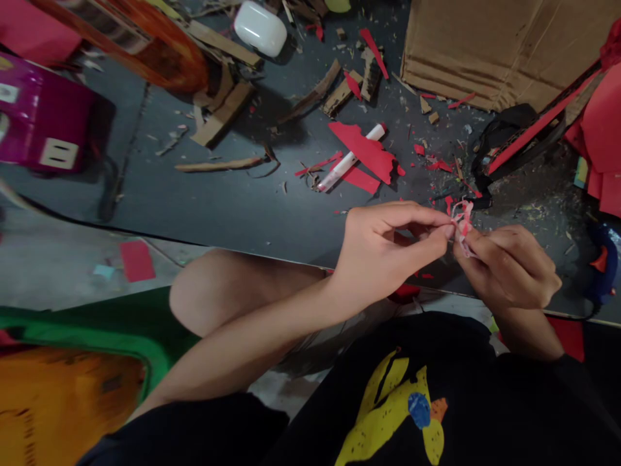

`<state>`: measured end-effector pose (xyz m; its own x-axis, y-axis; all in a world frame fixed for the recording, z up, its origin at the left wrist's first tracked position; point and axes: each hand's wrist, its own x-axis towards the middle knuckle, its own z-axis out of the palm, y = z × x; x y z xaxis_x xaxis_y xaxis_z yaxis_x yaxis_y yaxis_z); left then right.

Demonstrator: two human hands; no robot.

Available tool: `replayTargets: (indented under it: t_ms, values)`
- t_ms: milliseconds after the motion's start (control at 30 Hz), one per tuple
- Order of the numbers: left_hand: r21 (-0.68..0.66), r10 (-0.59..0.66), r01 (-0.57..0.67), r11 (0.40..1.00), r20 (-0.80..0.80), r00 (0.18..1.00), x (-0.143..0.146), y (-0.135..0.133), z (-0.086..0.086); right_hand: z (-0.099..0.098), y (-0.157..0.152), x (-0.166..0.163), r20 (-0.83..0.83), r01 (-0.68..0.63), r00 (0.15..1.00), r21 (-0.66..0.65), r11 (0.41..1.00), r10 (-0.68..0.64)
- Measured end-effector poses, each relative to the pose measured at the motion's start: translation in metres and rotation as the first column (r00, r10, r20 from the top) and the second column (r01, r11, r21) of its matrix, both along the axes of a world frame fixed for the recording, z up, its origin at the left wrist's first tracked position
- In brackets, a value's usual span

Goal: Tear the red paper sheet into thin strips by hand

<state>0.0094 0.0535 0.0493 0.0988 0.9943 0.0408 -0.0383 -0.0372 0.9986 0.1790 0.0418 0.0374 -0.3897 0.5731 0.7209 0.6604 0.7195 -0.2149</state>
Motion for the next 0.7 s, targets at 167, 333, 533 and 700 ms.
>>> replayTargets:
  t_ms: [167, 333, 533, 700]
  values:
    - [-0.030, -0.003, 0.004, 1.000, 0.029, 1.000, 0.0007, 0.0010, 0.0001, 0.0002, 0.0009, -0.0015, 0.028, -0.011, 1.000, 0.030, 0.999, 0.010]
    - [-0.014, 0.021, -0.021, 1.000, 0.026, 0.999, 0.0023, 0.0028, 0.0000, 0.0005, -0.0001, -0.0022, 0.052, 0.009, 0.999, 0.028, 1.000, -0.011]
    - [0.110, 0.030, -0.021, 0.994, -0.082, 0.996, 0.0007, 0.0038, -0.0014, 0.0001, 0.0004, -0.0041, 0.061, 0.027, 0.998, 0.017, 0.999, -0.028]
    - [0.178, 0.045, -0.007, 0.984, -0.212, 0.976, -0.0026, 0.0041, 0.0003, -0.0022, 0.0013, -0.0091, -0.051, 0.070, 0.996, -0.047, 0.996, -0.072]
